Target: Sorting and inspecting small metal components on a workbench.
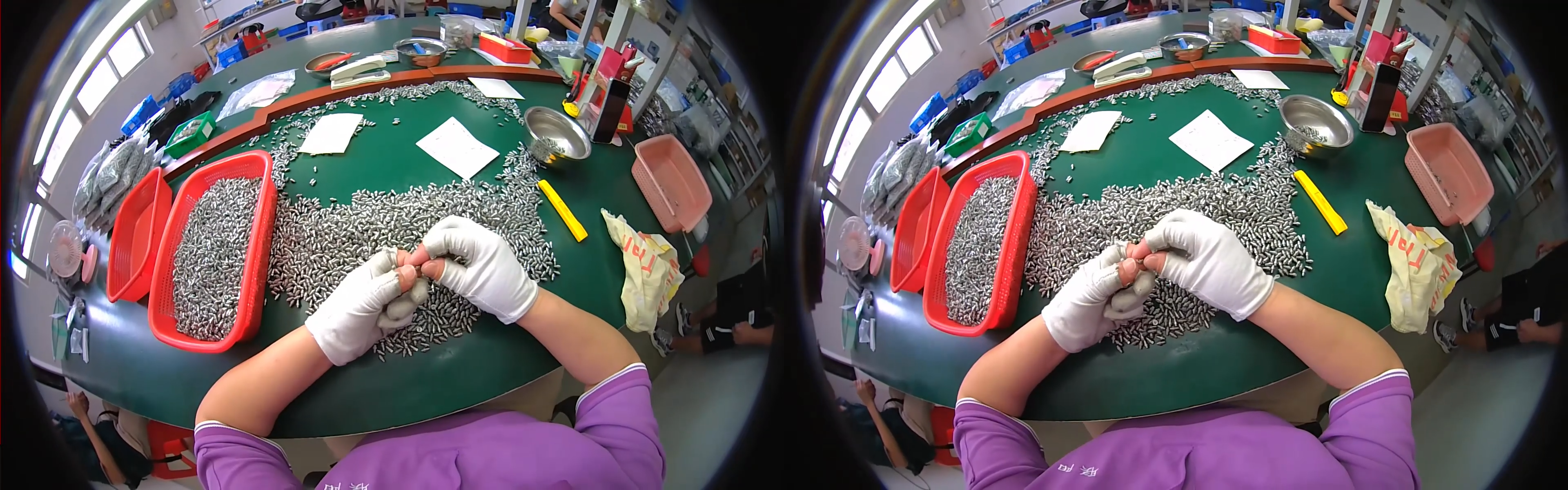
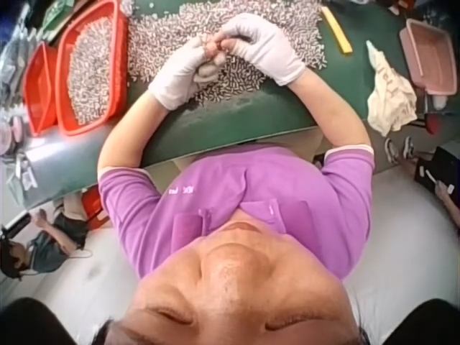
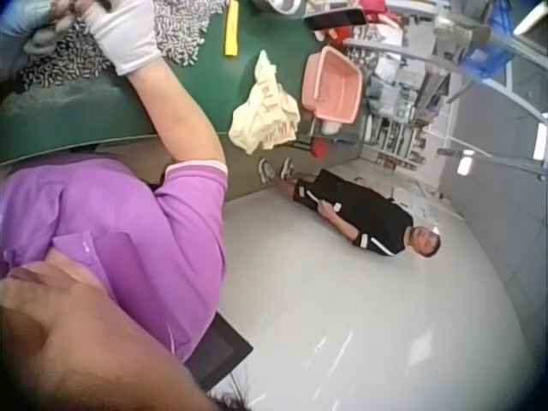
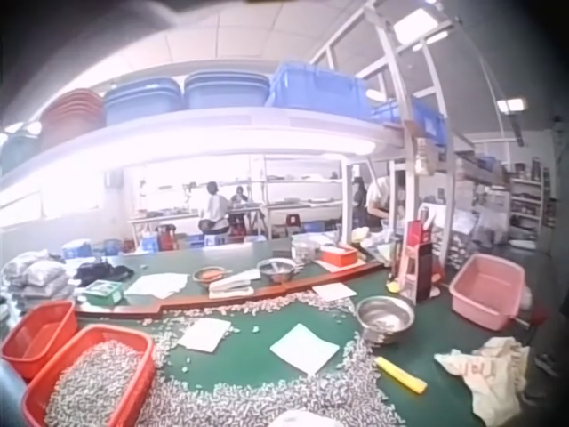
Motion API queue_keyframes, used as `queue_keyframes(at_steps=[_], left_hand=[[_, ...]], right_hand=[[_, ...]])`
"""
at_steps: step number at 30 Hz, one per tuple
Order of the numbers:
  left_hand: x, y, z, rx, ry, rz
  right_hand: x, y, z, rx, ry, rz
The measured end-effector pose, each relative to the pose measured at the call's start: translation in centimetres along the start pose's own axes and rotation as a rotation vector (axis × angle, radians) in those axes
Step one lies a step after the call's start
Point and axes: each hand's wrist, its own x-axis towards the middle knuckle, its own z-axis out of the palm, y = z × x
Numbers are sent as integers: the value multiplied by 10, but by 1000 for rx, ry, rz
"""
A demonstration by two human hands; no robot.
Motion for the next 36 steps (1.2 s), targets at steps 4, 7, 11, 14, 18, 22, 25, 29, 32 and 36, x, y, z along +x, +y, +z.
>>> queue_keyframes(at_steps=[4, 7, 11, 14, 18, 22, 25, 29, 32, 36], left_hand=[[0, 0, 0, 25, -12, -8], [-1, 1, -1, 14, -27, -5], [-1, -3, -1, -8, 68, 21], [-1, -3, -3, -21, 56, 25], [-1, -3, -1, -9, 53, 31], [-1, -4, -2, -7, 41, 38], [-1, -4, -2, -4, 57, 38], [-1, -4, 1, 25, 81, 26], [-2, -4, 4, 66, 103, 32], [-2, -4, 3, 55, 102, 21]], right_hand=[[1, -1, 0, -25, 8, -62], [2, -5, 0, -71, 89, -46], [3, 4, -5, -155, 119, -194], [6, -3, -5, -203, 91, -318], [6, -3, -2, -236, 96, -311], [6, -3, -4, -231, 80, -287], [6, -2, -6, -251, 50, -275], [6, -7, -6, -243, 66, -279], [6, -7, -5, -221, 72, -279], [4, -6, -5, -168, 63, -228]])
